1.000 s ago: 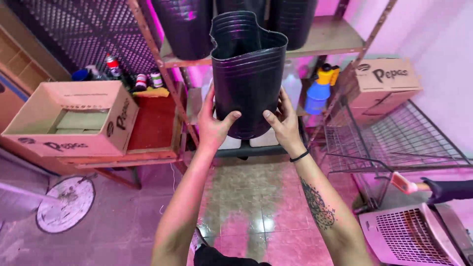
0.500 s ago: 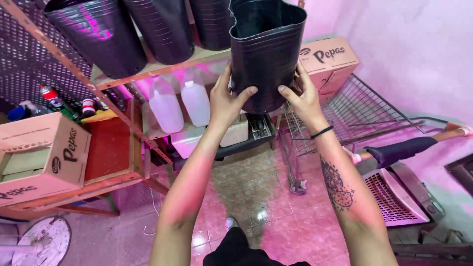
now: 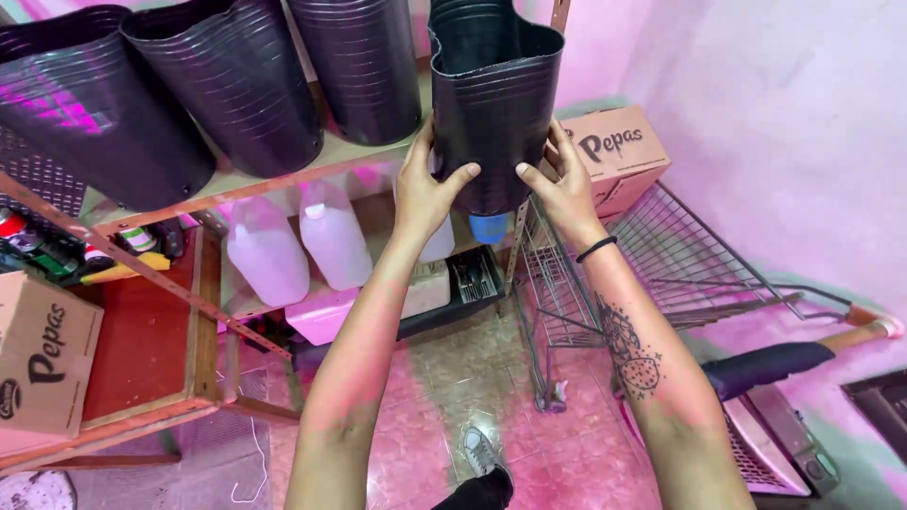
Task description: The person repeatedly picks up black plastic pots and white plastic jugs from a cardboard box and places them onto a metal shelving unit. They also handle a blue and yellow garden sprayer, moving it between the shelf and the box. The actions involve lifting, carrying, and placing items in a storage area.
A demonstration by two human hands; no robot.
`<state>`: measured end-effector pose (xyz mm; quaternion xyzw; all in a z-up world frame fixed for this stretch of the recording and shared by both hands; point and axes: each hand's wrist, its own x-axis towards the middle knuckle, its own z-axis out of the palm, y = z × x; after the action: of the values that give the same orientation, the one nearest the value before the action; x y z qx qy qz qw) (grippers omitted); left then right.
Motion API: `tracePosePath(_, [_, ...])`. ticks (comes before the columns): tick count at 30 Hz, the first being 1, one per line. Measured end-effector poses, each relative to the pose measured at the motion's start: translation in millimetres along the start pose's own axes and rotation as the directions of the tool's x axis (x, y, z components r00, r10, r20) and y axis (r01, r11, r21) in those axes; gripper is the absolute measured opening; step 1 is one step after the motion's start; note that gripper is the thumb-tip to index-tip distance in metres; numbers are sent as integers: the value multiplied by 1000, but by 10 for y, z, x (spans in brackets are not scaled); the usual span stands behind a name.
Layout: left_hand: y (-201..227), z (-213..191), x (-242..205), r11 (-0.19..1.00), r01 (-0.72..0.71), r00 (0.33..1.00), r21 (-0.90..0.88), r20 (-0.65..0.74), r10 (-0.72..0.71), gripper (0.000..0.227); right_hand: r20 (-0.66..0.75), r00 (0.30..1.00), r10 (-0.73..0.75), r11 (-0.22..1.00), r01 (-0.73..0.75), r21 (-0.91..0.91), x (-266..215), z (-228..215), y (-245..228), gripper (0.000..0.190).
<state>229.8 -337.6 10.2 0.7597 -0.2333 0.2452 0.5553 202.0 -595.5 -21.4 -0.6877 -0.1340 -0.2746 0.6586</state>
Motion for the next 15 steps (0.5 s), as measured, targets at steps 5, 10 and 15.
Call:
tracePosePath(5, [-411,313,460,1000,28,1000,-4,-11,-28,109,-11,1000,26,999,-26,-21,505,-101,434,96])
tracePosePath(10, [-739,552,863,998,49,999,32,-19,-49,109,9,999,49,998,-48,-36,984,-157,794,92])
tracePosePath(15, [-858,721,1161,991,104,994,89,-48,-100,106,91,994,61,998,-59,-27,1420,-110,1068,86])
